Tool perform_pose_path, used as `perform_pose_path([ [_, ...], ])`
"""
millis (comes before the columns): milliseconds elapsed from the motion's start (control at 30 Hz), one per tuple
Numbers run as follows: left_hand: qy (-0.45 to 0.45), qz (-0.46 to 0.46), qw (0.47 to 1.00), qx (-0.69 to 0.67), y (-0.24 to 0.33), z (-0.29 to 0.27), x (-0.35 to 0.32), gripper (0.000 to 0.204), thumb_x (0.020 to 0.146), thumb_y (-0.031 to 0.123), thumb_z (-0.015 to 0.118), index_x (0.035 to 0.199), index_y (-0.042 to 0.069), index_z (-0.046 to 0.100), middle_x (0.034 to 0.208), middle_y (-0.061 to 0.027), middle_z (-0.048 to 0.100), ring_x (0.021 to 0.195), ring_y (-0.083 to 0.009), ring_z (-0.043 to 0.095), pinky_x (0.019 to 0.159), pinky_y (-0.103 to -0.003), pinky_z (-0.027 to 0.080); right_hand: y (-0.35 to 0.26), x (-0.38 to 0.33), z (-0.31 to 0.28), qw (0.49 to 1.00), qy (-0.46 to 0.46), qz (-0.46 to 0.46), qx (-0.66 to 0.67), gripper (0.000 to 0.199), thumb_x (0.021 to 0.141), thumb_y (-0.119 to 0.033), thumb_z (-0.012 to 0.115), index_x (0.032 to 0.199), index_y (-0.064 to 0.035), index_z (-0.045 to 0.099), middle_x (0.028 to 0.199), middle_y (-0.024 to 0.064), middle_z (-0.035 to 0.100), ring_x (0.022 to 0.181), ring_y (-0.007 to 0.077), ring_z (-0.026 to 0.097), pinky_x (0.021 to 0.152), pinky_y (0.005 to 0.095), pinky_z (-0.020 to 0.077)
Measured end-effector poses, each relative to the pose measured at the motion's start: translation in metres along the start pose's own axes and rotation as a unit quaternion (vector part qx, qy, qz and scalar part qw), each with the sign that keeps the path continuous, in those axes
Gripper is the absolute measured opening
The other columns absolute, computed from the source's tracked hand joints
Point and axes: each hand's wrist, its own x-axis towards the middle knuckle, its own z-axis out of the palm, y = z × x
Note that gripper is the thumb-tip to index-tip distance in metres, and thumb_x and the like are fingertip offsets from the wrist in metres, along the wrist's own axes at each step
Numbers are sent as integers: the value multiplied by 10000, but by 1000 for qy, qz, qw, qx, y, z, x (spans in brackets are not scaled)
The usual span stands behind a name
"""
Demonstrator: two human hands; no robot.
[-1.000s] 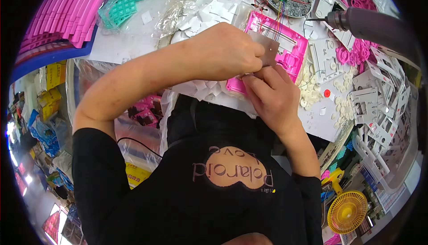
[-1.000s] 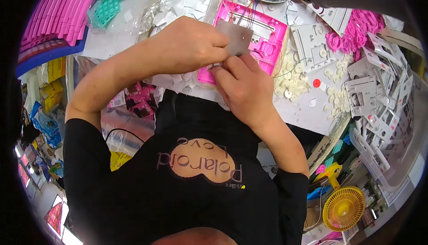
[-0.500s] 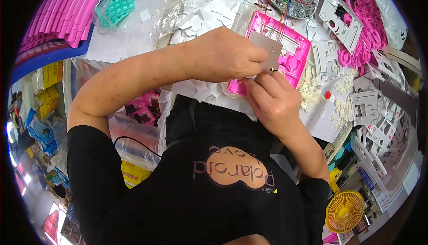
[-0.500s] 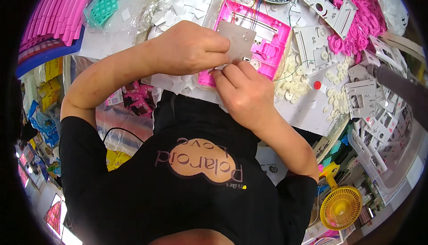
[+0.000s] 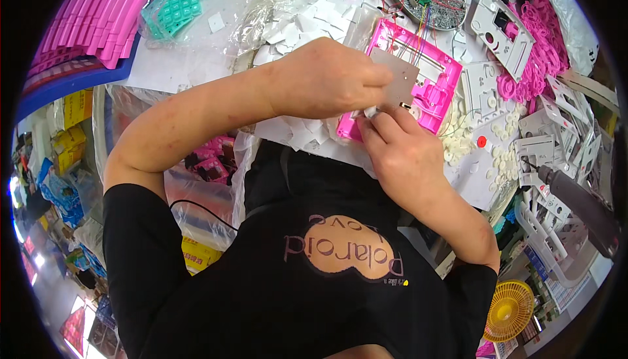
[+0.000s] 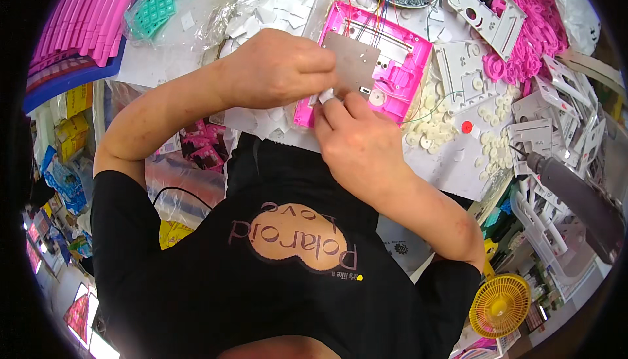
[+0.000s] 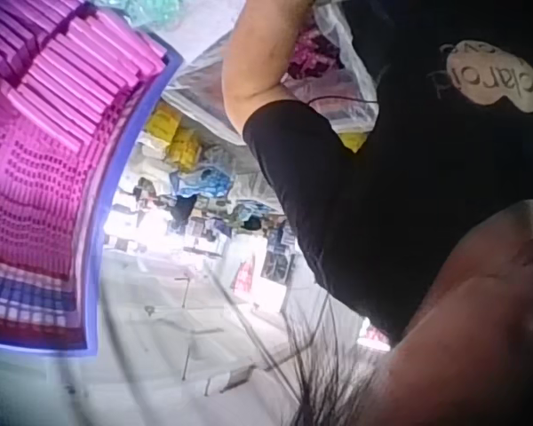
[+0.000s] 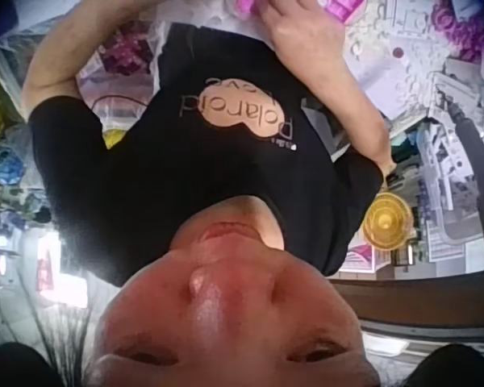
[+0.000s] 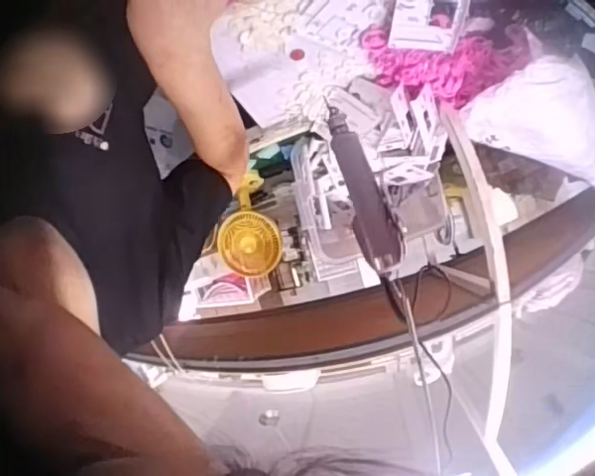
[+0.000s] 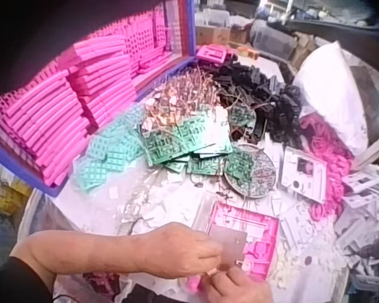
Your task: Assembling small electronic and plastic components into a toy frame using a glue gun.
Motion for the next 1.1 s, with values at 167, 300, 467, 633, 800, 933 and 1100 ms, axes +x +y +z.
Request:
perform_pose_path([
  [167, 231, -170, 957, 49, -22, -21, -7, 301, 834, 60, 731, 1133, 84, 706, 988, -54, 659, 648, -197, 587, 537, -301, 454, 5, -13, 6, 1000, 14, 4, 15, 477, 738, -99, 666, 1203, 7, 686, 971, 54, 619, 942, 228, 622, 646, 305, 548],
  [300, 187, -301, 935, 10, 3, -31, -28, 338, 869, 105, 737, 1200, 65, 682, 1054, -96, 681, 804, -226, 608, 710, -343, 477, 8, -13, 13, 998, 39, 7, 43, 478, 763, -91, 663, 1229, 15, 674, 1007, 66, 623, 933, 241, 620, 652, 324, 554],
  [467, -82, -302, 941, -133, 35, -38, -46, 353, 868, 134, 724, 1214, 95, 674, 999, -98, 689, 955, -319, 616, 928, -444, 441, 1, -7, 4, 997, -45, 52, 39, 520, 778, -77, 671, 1293, -7, 641, 974, 86, 607, 910, 254, 618, 654, 350, 556],
  [633, 23, -385, 860, -334, 38, -47, -31, 241, 929, 68, 676, 1168, 35, 681, 934, -54, 699, 837, -126, 658, 792, -299, 514, 4, -6, -3, 988, -29, 86, 122, 483, 810, -27, 666, 1291, 7, 627, 975, 124, 607, 913, 291, 621, 717, 380, 553],
  [800, 118, -423, 688, -578, 41, -36, -10, 175, 972, 67, 650, 1126, -7, 687, 952, -30, 699, 861, -96, 651, 808, -241, 516, 17, -15, 0, 968, 1, 92, 234, 467, 820, -22, 675, 1284, -8, 631, 978, 131, 608, 904, 316, 612, 749, 416, 537],
  [933, 141, -407, 681, -593, 40, -18, -2, 169, 974, 46, 639, 1119, -24, 692, 991, -44, 712, 904, -103, 658, 832, -243, 518, 10, -12, -5, 983, -25, 61, 172, 493, 804, -27, 680, 1294, -8, 626, 967, 121, 580, 898, 308, 587, 756, 422, 523],
  [1100, 141, -391, 781, -466, 51, -8, 1, 173, 965, 15, 622, 1115, -30, 696, 1024, -60, 719, 906, -118, 666, 817, -249, 531, 5, -10, -6, 989, -82, 39, 113, 517, 796, -80, 697, 1299, 10, 622, 1024, 126, 553, 985, 292, 552, 824, 399, 511],
])
